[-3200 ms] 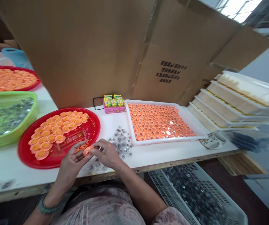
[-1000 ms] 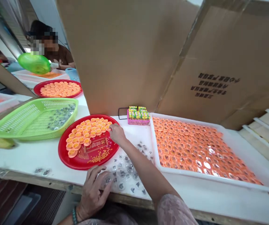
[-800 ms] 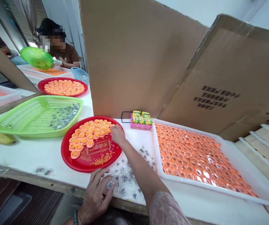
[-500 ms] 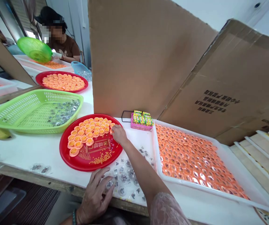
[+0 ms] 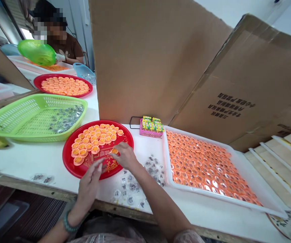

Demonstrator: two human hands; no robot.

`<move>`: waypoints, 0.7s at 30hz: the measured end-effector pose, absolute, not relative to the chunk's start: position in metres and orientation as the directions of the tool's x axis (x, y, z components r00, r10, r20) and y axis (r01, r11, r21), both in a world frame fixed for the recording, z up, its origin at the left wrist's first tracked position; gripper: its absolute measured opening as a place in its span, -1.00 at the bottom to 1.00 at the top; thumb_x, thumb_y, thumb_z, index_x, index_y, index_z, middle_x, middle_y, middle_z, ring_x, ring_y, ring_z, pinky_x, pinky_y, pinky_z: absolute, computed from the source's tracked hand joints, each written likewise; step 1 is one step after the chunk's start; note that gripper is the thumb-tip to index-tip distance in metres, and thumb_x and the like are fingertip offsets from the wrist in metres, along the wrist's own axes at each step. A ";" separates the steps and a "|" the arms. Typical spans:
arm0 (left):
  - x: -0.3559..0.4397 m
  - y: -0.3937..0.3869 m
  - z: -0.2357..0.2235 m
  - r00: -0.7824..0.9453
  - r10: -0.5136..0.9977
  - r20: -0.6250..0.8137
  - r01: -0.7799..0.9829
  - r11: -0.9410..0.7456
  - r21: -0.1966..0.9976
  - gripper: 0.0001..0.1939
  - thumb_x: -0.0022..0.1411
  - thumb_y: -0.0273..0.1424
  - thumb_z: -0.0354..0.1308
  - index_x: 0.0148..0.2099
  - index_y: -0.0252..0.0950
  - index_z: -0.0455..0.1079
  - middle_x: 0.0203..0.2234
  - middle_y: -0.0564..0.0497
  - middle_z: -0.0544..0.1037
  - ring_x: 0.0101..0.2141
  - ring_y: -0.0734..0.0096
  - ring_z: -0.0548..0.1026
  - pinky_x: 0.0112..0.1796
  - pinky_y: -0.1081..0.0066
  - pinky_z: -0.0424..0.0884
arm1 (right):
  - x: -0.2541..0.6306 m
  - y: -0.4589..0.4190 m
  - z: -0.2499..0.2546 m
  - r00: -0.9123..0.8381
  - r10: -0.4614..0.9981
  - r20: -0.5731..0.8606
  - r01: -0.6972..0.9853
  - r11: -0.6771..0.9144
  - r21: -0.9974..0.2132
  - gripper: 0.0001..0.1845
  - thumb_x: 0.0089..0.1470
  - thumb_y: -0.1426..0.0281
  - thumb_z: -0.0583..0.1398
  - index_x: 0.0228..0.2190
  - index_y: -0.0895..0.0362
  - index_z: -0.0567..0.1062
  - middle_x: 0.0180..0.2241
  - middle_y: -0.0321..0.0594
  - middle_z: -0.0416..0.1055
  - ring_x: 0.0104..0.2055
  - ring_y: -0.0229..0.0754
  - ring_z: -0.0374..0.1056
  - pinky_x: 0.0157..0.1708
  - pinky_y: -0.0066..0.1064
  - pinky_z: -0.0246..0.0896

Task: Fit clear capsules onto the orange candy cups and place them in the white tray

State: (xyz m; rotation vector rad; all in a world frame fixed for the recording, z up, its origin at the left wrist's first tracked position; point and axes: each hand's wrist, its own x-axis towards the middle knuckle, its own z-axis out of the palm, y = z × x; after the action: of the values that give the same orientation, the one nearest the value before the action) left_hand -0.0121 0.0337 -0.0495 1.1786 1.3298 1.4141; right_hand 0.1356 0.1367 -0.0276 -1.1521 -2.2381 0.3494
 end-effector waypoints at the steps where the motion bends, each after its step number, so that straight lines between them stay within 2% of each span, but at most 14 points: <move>1: -0.015 0.041 -0.044 -0.180 0.984 -0.014 -0.135 -0.011 0.991 -0.65 0.26 -0.26 0.02 0.07 -0.17 0.32 0.06 -0.08 0.37 0.03 0.20 0.34 0.02 0.20 0.30 | 0.132 0.126 -0.025 -0.435 0.802 0.409 0.619 0.597 -0.510 -0.73 0.09 0.27 0.19 -0.18 0.13 0.49 -0.24 -0.16 0.44 -0.19 -0.20 0.36 -0.14 -0.40 0.26; 4: -0.019 0.055 -0.031 0.026 0.984 -0.176 -0.554 0.161 0.817 -0.63 0.22 -0.22 0.08 0.05 -0.21 0.35 0.05 -0.08 0.39 0.01 0.18 0.37 -0.06 0.23 0.38 | 0.123 0.098 -0.022 -0.375 0.812 0.447 0.568 0.583 -0.581 -0.74 0.10 0.26 0.18 -0.19 0.11 0.49 -0.28 -0.16 0.43 -0.23 -0.20 0.35 -0.18 -0.41 0.26; 7: -0.017 0.056 -0.028 0.140 0.967 -0.214 -0.708 0.249 0.661 -0.68 0.18 -0.27 0.14 -0.06 -0.31 0.43 -0.11 -0.11 0.50 -0.14 0.24 0.46 -0.14 0.25 0.43 | 0.118 0.082 -0.027 -0.291 0.853 0.434 0.562 0.519 -0.644 -0.74 0.10 0.27 0.18 -0.19 0.12 0.49 -0.33 -0.17 0.42 -0.30 -0.21 0.35 -0.24 -0.42 0.27; 10: -0.014 0.052 -0.029 0.135 0.955 -0.266 -0.695 0.282 0.661 -0.75 0.13 -0.33 0.20 -0.16 -0.35 0.46 -0.24 -0.08 0.55 -0.26 0.35 0.49 -0.21 0.36 0.44 | 0.116 0.073 -0.033 -0.251 0.882 0.400 0.545 0.470 -0.695 -0.78 0.08 0.29 0.20 -0.21 0.09 0.49 -0.32 -0.20 0.42 -0.30 -0.23 0.35 -0.25 -0.44 0.28; 14: -0.014 0.053 -0.028 0.107 0.955 -0.276 -0.559 0.287 0.778 -0.72 -0.03 -0.40 0.31 -0.22 -0.37 0.46 -0.36 -0.03 0.54 -0.38 0.44 0.47 -0.36 0.52 0.39 | 0.131 0.071 -0.030 -0.245 0.892 0.381 0.540 0.452 -0.710 -0.76 0.03 0.28 0.25 -0.23 0.09 0.48 -0.32 -0.22 0.43 -0.30 -0.24 0.36 -0.26 -0.46 0.28; 16: -0.016 0.056 -0.026 0.046 0.953 -0.301 -0.491 0.284 0.824 -0.69 -0.09 -0.38 0.34 -0.24 -0.35 0.43 -0.40 0.01 0.53 -0.45 0.47 0.46 -0.45 0.55 0.35 | 0.151 0.075 -0.026 -0.153 0.916 0.370 0.592 0.385 -0.708 -0.77 0.06 0.30 0.22 -0.23 0.13 0.48 -0.34 -0.21 0.44 -0.35 -0.26 0.35 -0.29 -0.46 0.27; 19: -0.017 0.060 -0.027 0.011 0.930 -0.368 -0.419 0.338 0.843 -0.67 -0.11 -0.35 0.33 -0.25 -0.31 0.38 -0.44 0.04 0.52 -0.50 0.45 0.47 -0.51 0.54 0.33 | 0.187 0.080 -0.022 -0.005 0.952 0.307 0.755 0.205 -0.623 -0.83 0.12 0.40 0.15 -0.26 0.18 0.50 -0.33 -0.16 0.47 -0.35 -0.23 0.36 -0.29 -0.43 0.25; 21: -0.014 0.062 -0.029 0.026 0.919 -0.393 -0.417 0.367 0.831 -0.68 -0.11 -0.33 0.32 -0.28 -0.31 0.36 -0.46 0.03 0.52 -0.52 0.41 0.48 -0.51 0.51 0.35 | 0.203 0.081 -0.023 -0.052 0.973 0.226 0.850 0.162 -0.502 -0.83 0.12 0.47 0.13 -0.30 0.17 0.53 -0.31 -0.14 0.50 -0.28 -0.18 0.37 -0.21 -0.38 0.23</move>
State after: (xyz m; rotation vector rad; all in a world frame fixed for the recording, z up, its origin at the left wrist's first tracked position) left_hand -0.0145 0.0623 -0.0286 0.5811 1.0977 1.1274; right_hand 0.2026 0.0806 -0.0234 -1.7221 -1.9367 0.3173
